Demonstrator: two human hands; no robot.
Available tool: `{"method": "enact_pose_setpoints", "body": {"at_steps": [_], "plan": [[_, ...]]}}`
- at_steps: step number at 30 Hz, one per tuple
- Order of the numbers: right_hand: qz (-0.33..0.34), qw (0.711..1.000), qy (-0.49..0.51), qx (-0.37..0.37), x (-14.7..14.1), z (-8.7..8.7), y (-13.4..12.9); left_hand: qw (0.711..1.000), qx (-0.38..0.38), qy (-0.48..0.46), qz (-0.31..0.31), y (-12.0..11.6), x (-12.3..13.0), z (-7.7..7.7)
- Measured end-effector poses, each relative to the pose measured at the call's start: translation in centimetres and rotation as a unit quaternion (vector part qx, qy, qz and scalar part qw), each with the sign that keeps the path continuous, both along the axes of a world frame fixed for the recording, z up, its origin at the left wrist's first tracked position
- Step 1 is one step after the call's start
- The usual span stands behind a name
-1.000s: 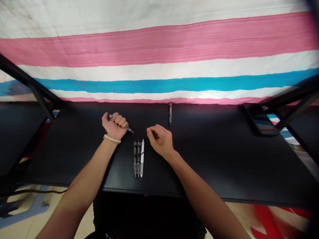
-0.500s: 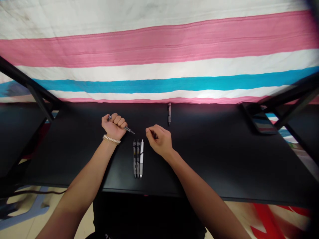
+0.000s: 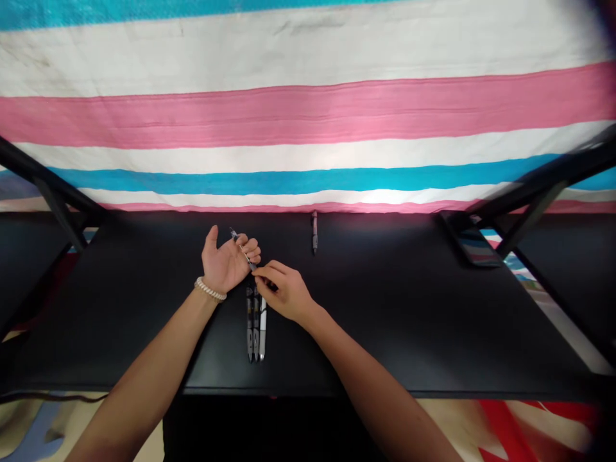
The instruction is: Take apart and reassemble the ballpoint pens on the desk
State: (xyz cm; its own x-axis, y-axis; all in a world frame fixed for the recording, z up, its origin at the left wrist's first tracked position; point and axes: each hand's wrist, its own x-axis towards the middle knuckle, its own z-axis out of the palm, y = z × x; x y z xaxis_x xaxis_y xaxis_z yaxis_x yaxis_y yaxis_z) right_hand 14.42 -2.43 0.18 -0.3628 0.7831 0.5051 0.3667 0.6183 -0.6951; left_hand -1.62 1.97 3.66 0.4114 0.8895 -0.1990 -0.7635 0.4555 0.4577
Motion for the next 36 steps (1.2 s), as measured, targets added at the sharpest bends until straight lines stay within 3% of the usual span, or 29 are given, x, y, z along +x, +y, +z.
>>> {"method": "enact_pose_setpoints", "body": {"at_steps": [5, 8, 11, 15, 29, 36], "plan": [[-0.041, 0.998, 0.049, -0.004, 0.4, 0.0, 0.5, 0.999, -0.011, 0.046, -0.013, 0.3, 0.1, -0.3], [-0.126, 0.991, 0.054, -0.012, 1.1, 0.1, 1.2, 0.998, -0.020, 0.056, 0.035, 0.8, -0.1, -1.0], [-0.222, 0.975, -0.007, -0.020, 2.4, 0.0, 2.0, 0.990, -0.055, 0.074, 0.111, 1.4, -0.6, -1.6], [-0.292, 0.946, -0.137, -0.040, 4.2, -0.3, 2.7, 0.986, -0.083, 0.086, 0.114, 1.7, -0.8, -1.9], [-0.332, 0.912, -0.238, -0.043, 5.4, -0.7, 3.8, 0.991, -0.045, 0.078, 0.098, 1.3, -0.3, -1.8], [-0.356, 0.908, -0.223, -0.004, 5.4, -0.8, 3.7, 0.991, -0.040, 0.082, 0.099, 1.2, -0.3, -1.9]]}}
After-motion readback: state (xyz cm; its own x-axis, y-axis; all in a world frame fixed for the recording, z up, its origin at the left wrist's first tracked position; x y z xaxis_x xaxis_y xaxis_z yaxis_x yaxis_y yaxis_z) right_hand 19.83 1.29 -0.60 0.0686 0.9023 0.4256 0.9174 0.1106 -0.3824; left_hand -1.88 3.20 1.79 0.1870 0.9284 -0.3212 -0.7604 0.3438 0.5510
